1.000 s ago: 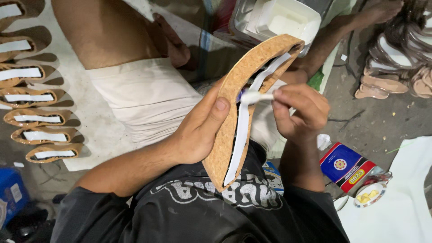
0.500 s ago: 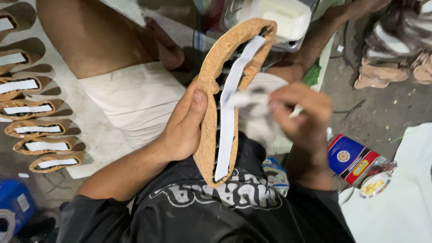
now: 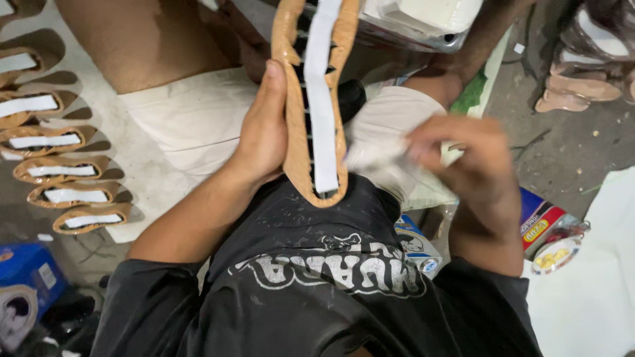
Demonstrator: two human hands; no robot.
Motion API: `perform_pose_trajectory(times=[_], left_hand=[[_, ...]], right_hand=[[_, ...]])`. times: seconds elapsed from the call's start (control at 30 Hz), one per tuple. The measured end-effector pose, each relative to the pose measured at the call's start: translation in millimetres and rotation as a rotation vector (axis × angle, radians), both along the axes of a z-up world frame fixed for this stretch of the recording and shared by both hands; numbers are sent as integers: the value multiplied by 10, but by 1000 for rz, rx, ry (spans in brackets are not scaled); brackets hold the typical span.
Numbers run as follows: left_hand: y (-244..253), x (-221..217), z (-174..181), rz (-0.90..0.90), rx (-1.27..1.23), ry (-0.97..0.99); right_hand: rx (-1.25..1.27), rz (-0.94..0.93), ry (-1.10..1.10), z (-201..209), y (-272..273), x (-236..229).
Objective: The person applies white glue to the edges of a cork sandal sole using a small brush. They repeatedly dip the brush into a container of glue and spread it along the perimeter of the sole. The person handles multiple sandal soles, placing finished ones aside.
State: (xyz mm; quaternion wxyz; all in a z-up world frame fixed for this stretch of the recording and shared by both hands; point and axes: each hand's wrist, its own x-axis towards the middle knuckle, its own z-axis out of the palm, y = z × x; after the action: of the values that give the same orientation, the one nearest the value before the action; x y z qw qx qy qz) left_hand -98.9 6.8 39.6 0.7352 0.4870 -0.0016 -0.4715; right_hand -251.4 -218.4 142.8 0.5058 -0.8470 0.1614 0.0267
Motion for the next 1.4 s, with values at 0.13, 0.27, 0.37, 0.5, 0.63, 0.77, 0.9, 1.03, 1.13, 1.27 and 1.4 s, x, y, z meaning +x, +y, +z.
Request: perform_pose_trajectory(times=[0.13,0.27,0.37,0.5,0.63,0.77,0.9,1.03,1.13,1.27,1.4], left_hand=[[70,23,-6,-10,-87,380],[126,-40,13,-92,-42,542],[127,-115,-11,-77,16,403],[163,-118,-45,-73,2,330],[152,-72,-50,-57,-47,282],[96,-42,-12,-103,-59,164],[78,-100,116,-197,-79,-26],[81,-160,300,-232,-87,-82],[89,-174,399,-255,-90,-168],[88,-175,479,-295,-61,-215],[97,-153,524,-309,-64,-184]], right_hand=[[-446,-157,-139,-482,-491,257],[-1065,-63,33,-999,-862,391],[-1140,-14,-86,-1203,-971,437],[-1167,17,37,-925,-928,376],[-1171,47,123,-448,-780,49],[-472,-258,347,-384,-481,-205],[83,-366,-73,-644,58,-275],[259,-397,-176,-772,387,-204],[189,-355,-202,-763,412,-117],[66,-376,-289,-725,357,-22],[-37,-291,-323,-695,325,-15]])
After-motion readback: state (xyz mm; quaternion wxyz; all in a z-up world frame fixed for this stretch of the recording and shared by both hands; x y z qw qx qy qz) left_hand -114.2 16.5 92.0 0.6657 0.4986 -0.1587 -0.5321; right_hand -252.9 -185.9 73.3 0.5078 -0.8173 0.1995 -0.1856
